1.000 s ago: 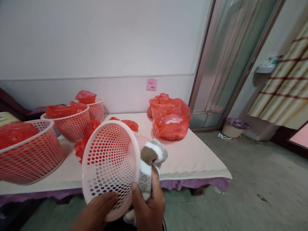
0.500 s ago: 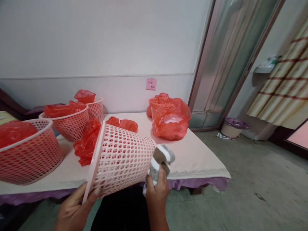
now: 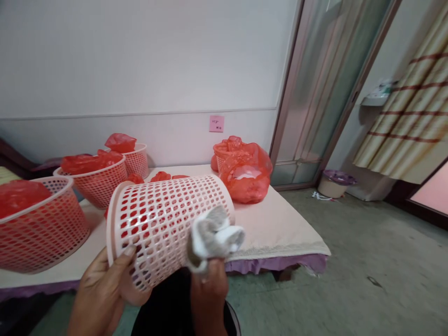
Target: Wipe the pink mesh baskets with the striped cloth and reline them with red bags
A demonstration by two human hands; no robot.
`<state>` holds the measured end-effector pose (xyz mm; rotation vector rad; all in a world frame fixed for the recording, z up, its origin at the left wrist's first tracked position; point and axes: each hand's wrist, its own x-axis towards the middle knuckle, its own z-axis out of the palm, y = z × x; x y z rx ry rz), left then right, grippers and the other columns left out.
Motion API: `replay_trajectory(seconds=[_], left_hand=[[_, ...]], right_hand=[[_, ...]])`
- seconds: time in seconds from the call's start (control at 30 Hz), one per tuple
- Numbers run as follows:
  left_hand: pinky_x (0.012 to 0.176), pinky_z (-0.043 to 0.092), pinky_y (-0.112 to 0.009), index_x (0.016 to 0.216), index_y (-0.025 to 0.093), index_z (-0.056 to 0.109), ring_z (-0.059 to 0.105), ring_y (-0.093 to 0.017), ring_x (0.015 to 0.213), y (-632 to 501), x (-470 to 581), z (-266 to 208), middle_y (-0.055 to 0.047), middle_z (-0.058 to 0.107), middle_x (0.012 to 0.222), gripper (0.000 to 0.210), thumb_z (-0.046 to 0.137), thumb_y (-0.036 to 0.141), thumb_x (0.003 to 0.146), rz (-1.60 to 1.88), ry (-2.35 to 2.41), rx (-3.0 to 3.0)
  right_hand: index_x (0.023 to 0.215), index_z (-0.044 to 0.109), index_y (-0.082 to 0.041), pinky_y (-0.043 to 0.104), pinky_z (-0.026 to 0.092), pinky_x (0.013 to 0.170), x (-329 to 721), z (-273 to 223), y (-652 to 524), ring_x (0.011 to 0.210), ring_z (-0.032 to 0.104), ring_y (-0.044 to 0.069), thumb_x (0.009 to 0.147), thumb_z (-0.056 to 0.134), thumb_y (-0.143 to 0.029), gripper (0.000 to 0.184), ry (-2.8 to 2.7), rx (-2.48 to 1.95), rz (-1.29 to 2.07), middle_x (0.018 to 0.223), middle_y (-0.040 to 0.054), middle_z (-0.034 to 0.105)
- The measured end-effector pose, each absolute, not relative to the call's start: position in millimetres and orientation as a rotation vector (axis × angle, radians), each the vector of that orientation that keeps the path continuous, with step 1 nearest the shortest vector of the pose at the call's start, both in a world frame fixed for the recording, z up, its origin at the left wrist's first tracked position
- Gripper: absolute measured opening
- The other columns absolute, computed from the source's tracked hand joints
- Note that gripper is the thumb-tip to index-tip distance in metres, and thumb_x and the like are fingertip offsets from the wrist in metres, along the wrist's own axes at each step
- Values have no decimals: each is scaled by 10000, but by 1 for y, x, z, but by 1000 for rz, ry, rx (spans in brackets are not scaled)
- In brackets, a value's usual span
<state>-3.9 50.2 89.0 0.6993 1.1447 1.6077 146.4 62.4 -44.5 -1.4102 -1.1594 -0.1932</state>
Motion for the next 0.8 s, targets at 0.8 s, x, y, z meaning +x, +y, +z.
replay_trajectory(seconds=[0.8], left_hand=[[800, 561, -281, 1221, 214, 595, 706, -191, 911, 62, 36, 101, -42, 731, 1036, 446, 703, 349, 810, 1405, 823, 808]], right_hand=[[1223, 602, -201, 409, 579, 737, 77, -44, 16, 887, 702, 314, 785, 595, -204, 438, -1208, -1287, -140, 1032, 135, 712]])
